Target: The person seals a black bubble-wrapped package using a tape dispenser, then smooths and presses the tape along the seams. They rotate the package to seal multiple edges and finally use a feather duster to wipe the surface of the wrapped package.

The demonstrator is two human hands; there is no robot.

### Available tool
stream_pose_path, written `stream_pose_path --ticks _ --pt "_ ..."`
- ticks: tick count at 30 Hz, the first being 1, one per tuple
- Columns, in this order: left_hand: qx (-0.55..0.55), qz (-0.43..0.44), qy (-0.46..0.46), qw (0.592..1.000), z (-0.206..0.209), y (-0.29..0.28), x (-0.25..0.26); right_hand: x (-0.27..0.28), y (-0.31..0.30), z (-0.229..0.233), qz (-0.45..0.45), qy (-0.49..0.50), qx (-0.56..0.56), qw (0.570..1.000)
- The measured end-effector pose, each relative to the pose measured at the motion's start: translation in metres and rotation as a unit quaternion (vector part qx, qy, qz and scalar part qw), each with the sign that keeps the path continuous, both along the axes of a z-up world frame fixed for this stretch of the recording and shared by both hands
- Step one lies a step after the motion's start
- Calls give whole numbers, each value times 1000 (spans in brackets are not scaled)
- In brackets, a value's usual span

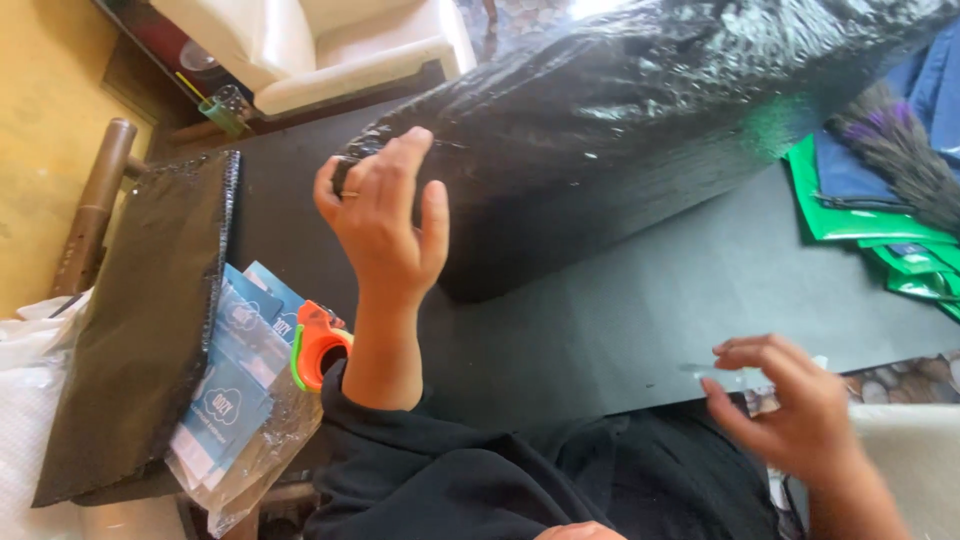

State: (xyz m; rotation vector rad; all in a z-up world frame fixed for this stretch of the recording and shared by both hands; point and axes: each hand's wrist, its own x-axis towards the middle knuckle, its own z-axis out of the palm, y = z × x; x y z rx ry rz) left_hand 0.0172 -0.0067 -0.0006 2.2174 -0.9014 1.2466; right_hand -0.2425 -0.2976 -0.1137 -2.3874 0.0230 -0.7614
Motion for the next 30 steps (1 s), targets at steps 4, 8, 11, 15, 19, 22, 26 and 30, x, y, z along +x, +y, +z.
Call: stream_pose_path --ticks 4,8,11,15,19,22,26,30 --pt "-7 -4 -9 1000 -8 0 -8 43 1 85 176 -76 -106 976" --pt "1 10 -13 1000 -18 4 -20 102 21 177 304 -90 -132 939" --pt "-12 -1 -8 1000 -22 4 -30 152 45 231 416 -85 -135 895" --pt "-26 -5 -26 999 -26 2 -41 208 71 258 410 110 -226 877" --pt "-88 -58 -27 994 -33 1 -46 240 95 256 388 188 -294 853" --pt "-108 -67 -20 992 -38 0 -46 240 112 257 387 215 -330 834" --pt "-117 -67 8 991 -40 -2 -44 243 122 248 362 273 -336 826" --pt "-117 -67 -72 988 -50 -1 -33 251 116 231 385 203 -315 843"
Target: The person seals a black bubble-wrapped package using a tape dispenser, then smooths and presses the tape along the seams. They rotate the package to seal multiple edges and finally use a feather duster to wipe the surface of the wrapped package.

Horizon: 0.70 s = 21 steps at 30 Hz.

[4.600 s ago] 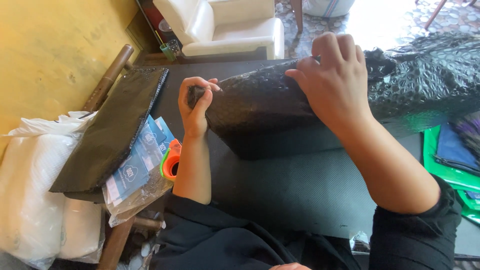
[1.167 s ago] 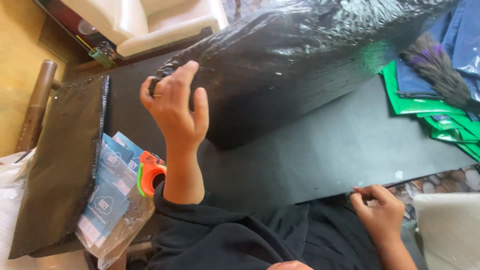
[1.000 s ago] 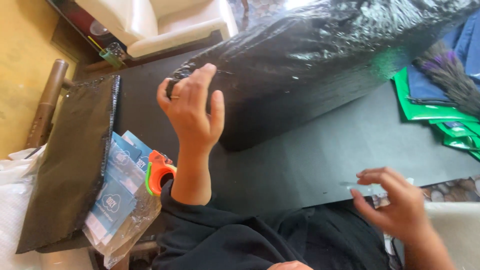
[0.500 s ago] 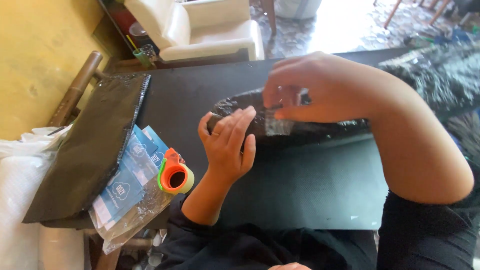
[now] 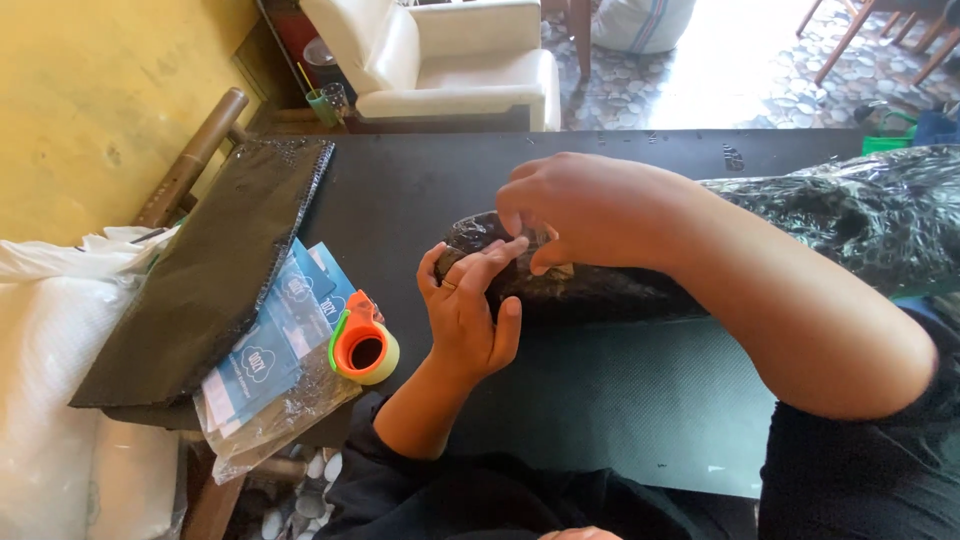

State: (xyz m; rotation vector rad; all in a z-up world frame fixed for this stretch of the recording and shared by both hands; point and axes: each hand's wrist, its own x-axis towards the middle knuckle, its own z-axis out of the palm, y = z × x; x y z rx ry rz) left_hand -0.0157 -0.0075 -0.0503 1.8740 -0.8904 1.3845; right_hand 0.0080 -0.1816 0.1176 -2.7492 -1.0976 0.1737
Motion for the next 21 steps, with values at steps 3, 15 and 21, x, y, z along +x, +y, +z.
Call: stream_pose_path --ticks 3,15,21 --pt "20 29 -8 999 -1 -1 3 6 -3 -6 3 -76 -21 997" --pt "51 67 39 996 18 0 -7 -33 -15 -51 22 -333 76 940" --pt "37 100 33 994 4 -1 1 -52 -10 -87 -75 -508 23 858"
